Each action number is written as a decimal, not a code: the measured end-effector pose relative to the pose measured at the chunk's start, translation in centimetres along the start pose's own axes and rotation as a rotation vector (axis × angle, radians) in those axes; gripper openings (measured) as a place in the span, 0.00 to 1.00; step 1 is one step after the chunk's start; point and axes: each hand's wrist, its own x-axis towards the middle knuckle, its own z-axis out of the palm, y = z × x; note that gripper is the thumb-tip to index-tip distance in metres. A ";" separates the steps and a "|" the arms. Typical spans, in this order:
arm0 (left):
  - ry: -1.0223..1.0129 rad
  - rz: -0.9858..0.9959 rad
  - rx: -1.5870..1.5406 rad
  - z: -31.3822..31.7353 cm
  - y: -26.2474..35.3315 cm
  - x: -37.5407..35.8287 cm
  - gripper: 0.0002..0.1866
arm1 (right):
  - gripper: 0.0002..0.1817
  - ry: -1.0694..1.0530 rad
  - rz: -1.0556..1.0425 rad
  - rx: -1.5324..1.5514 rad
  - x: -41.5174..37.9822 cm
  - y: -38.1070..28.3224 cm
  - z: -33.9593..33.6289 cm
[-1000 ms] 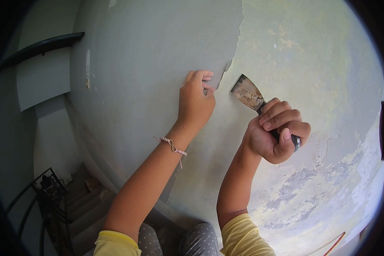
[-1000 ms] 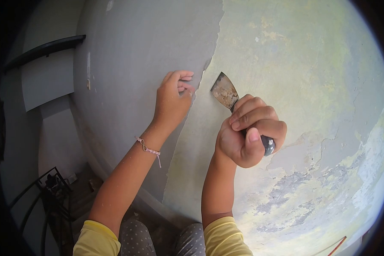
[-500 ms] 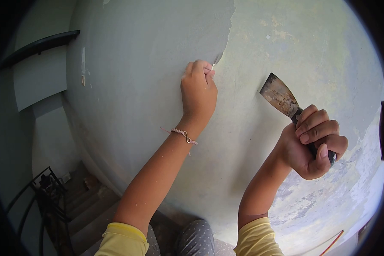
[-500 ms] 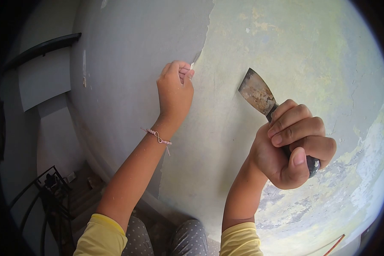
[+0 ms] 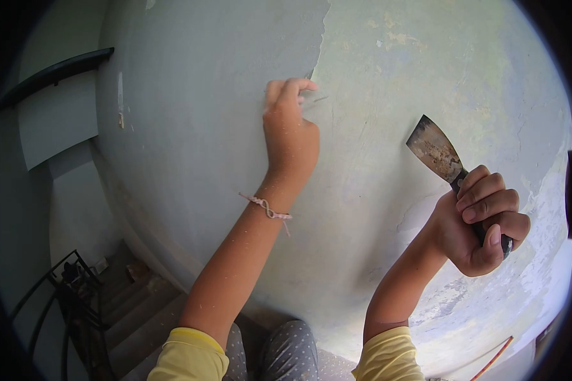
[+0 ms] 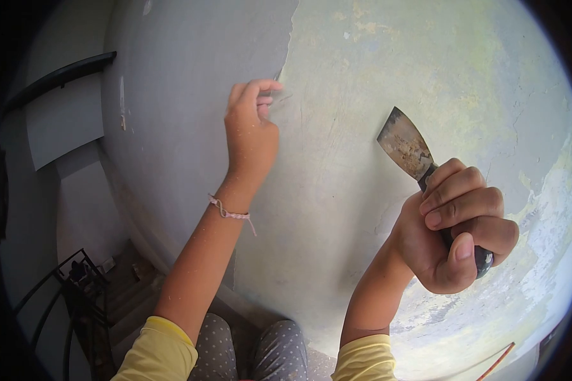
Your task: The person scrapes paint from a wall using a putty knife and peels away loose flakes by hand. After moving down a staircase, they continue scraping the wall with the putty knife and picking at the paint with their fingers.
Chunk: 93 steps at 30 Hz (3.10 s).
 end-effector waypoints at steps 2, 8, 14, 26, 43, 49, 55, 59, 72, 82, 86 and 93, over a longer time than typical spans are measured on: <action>-0.076 -0.048 0.044 -1.6 -0.5 0.6 0.27 | 0.13 -0.004 0.002 -0.017 0.2 -0.3 -0.7; -0.105 -0.129 0.089 -2.1 -2.8 2.5 0.15 | 0.13 -0.005 -0.001 -0.049 0.4 -0.7 -1.4; -0.037 0.108 0.179 0.5 -2.3 2.8 0.10 | 0.12 0.092 0.027 -0.046 0.5 -0.4 -0.2; -0.095 0.330 0.202 0.3 -2.3 3.2 0.03 | 0.11 0.056 0.013 0.003 0.1 -0.3 -1.3; 0.052 0.445 0.487 1.1 -2.0 4.4 0.06 | 0.13 0.072 0.011 0.093 -0.6 -0.2 -0.8; 0.056 0.550 0.558 1.0 -2.7 5.2 0.05 | 0.13 0.052 0.029 0.079 -0.6 -0.2 0.0; 0.056 0.419 0.576 2.3 -2.6 4.9 0.05 | 0.13 0.047 0.036 0.071 -0.7 -0.2 0.2; 0.044 0.403 0.491 2.5 -2.6 4.7 0.03 | 0.13 0.048 0.039 0.065 -0.9 -0.1 0.2; 0.031 0.278 0.378 -1.9 -6.3 4.0 0.17 | 0.11 0.069 -0.058 0.141 -0.4 4.0 4.8; -0.301 0.338 0.287 -2.2 -10.2 -3.6 0.35 | 0.14 0.322 0.652 -0.015 7.0 12.0 12.5; -0.368 0.363 0.311 -2.9 -10.7 -5.4 0.36 | 0.17 0.147 0.832 -0.122 7.6 13.0 14.6; -0.416 0.536 0.256 -4.1 -11.4 -5.3 0.31 | 0.14 -0.027 0.905 -0.266 6.3 13.5 15.9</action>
